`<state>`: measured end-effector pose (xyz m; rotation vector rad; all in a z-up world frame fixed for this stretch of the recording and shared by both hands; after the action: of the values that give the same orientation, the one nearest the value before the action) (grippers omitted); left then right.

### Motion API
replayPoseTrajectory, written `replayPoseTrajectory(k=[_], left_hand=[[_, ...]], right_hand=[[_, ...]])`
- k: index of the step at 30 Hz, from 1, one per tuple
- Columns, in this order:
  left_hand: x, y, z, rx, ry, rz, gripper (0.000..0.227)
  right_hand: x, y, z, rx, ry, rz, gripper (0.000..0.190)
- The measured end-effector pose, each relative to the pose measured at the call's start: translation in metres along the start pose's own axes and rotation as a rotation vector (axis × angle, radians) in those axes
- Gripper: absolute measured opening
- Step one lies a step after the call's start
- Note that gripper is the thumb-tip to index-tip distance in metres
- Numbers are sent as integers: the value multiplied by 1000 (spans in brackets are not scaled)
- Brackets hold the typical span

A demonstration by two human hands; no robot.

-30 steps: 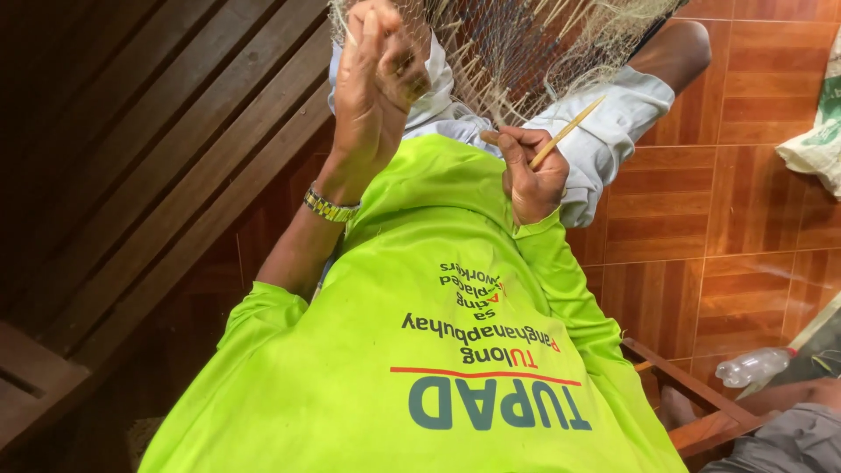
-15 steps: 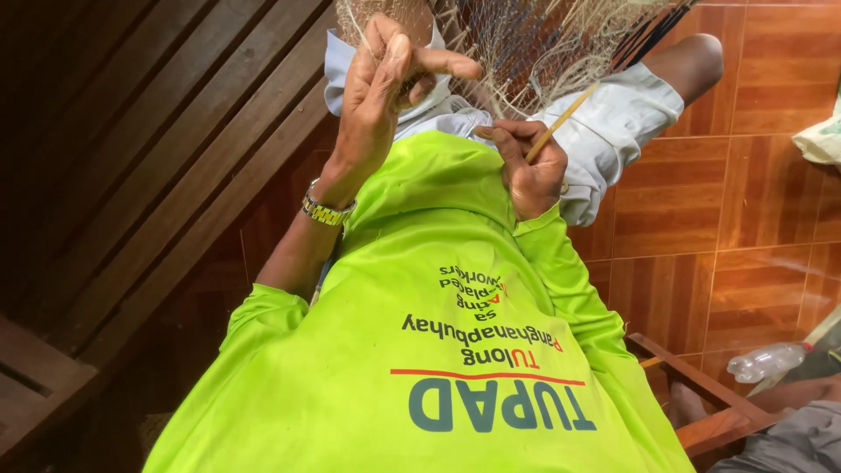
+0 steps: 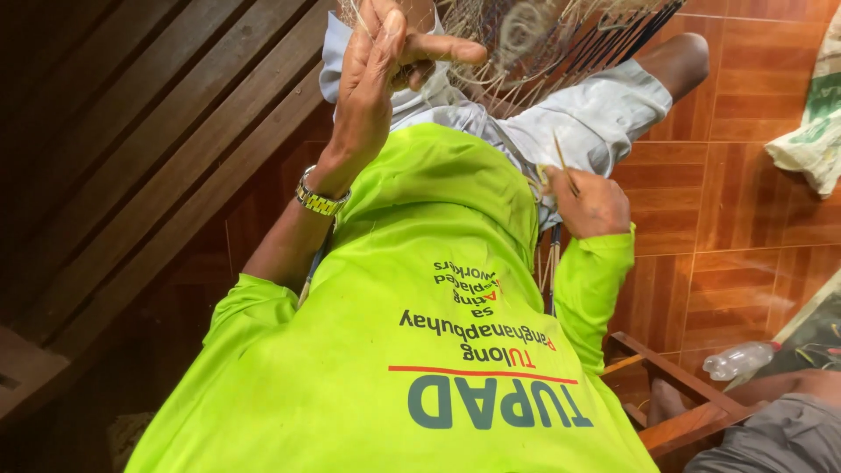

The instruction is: Repairing a fishing net by weaving new mesh sections and tying knots using a wooden shuttle and scissors.

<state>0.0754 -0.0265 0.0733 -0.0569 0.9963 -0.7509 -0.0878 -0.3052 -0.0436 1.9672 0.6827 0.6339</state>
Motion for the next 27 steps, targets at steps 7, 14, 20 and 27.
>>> replayPoseTrajectory(k=[7, 14, 20, 27], left_hand=[[-10, -5, -2, 20, -21, -40, 23], [-6, -13, -7, 28, 21, -87, 23], [-4, -13, -14, 27, 20, -107, 19], [17, -7, -14, 17, 33, -118, 20]], right_hand=[[-4, 60, -36, -196, 364, 738, 26], [128, 94, -47, 115, 610, 1097, 52], [202, 73, -44, 539, 599, 1104, 98], [206, 53, -23, 706, 804, 1379, 28]])
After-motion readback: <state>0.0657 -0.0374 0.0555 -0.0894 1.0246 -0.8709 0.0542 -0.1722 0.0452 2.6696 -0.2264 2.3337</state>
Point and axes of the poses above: each hand's wrist, its own z-axis towards the middle knuckle, its own y-axis out of the back of the hand, x = y × z, the point moved 10 cm from there along z, towards the middle knuckle, and after that the axes turned 15 degrees about -y, right-handed, at the moved point
